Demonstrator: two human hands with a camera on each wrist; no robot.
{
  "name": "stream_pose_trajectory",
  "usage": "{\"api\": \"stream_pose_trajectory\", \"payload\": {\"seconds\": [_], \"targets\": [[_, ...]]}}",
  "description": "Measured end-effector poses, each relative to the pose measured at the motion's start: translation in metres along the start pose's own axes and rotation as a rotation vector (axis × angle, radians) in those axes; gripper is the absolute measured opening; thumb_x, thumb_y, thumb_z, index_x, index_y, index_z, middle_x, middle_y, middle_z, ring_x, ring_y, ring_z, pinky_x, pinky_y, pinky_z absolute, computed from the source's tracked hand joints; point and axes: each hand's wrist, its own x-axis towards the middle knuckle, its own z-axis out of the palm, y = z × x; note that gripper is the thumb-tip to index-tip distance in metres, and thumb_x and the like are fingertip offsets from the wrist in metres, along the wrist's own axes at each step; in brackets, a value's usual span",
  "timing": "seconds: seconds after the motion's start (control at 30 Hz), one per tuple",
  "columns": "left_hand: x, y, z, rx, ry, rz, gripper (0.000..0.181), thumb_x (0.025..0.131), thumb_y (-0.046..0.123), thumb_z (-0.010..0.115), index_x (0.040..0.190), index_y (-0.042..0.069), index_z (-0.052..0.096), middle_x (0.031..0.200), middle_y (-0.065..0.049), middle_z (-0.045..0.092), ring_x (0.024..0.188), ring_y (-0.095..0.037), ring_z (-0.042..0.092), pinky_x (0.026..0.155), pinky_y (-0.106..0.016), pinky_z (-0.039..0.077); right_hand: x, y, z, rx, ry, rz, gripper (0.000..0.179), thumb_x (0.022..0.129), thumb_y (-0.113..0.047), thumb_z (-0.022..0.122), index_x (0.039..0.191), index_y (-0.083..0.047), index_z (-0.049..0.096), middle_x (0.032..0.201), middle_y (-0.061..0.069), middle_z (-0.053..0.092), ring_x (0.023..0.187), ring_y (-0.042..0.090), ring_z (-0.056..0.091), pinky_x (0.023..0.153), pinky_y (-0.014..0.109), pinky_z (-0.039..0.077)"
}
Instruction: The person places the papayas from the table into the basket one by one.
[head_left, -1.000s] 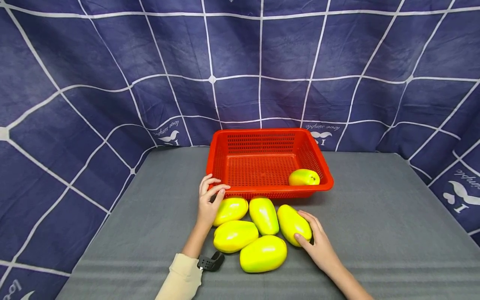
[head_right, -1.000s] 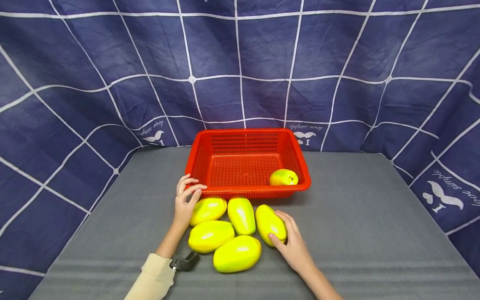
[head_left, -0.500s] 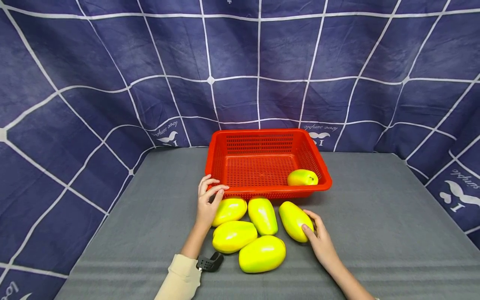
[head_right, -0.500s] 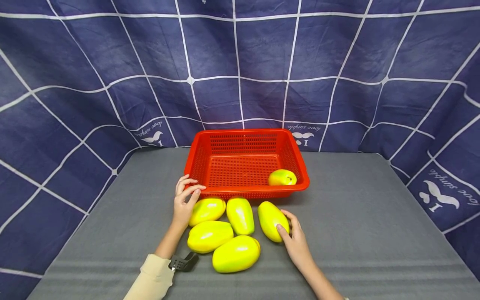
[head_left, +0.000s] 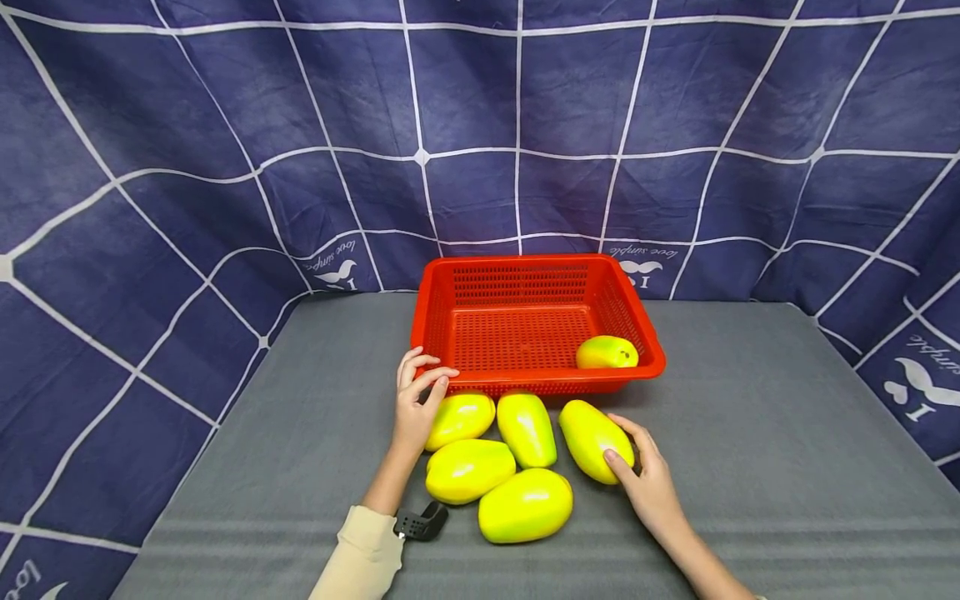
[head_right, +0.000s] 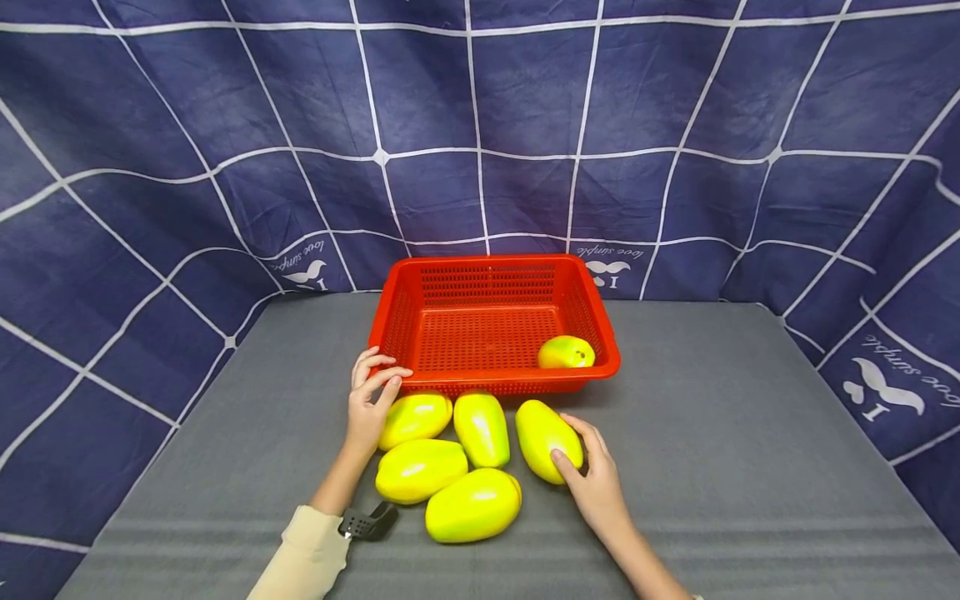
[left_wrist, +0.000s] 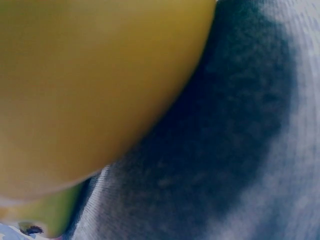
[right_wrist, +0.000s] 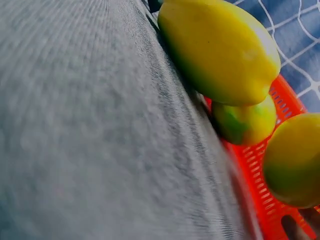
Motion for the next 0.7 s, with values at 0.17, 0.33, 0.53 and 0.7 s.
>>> {"api": "stream_pose_trajectory", "payload": {"seconds": [0.17,0.33,0.53,0.7], "targets": [[0.001,0.002,0.000,0.004,0.000,0.000,0.014,0.076,-0.018,0.056,0.081,-0.009,0.065,0.095,-0.033,0.050,0.115,-0.055,0.032,0.103,-0.054,0.019,0.003,-0.009,-0.008,-0.004,0.029,-0.147,0.051,0.080,0.002,0.062,0.128,-0.003,0.047,0.124,-0.004,0.048,0.111,-0.010,0.041,0.091,0.003,0.030],[0.000,-0.001,0.000,0.000,-0.001,-0.009,0.014,0.075,-0.018,0.056,0.081,-0.010,0.065,0.095,-0.034,0.049,0.115,-0.055,0.031,0.104,-0.050,0.019,0.007,-0.018,-0.015,-0.061,0.039,-0.243,0.059,0.073,0.005,0.065,0.128,-0.006,0.048,0.127,-0.011,0.045,0.118,-0.010,0.038,0.097,0.004,0.025],[-0.007,-0.027,0.002,0.012,0.005,0.000,0.018,0.074,-0.018,0.058,0.082,-0.005,0.067,0.097,-0.026,0.051,0.120,-0.049,0.032,0.105,-0.049,0.019,0.016,-0.029,-0.021,-0.091,0.047,-0.318,0.062,0.068,0.003,0.067,0.127,-0.006,0.049,0.127,0.003,0.049,0.120,-0.007,0.038,0.099,0.005,0.025],[-0.009,-0.033,0.002,0.006,0.002,0.008,0.016,0.078,-0.012,0.059,0.085,-0.001,0.069,0.099,-0.025,0.051,0.123,-0.042,0.033,0.107,-0.047,0.019,0.027,-0.036,-0.026,-0.101,0.068,-0.326,0.059,0.070,0.001,0.064,0.127,-0.006,0.049,0.126,0.003,0.050,0.119,-0.006,0.038,0.098,0.006,0.025]]}}
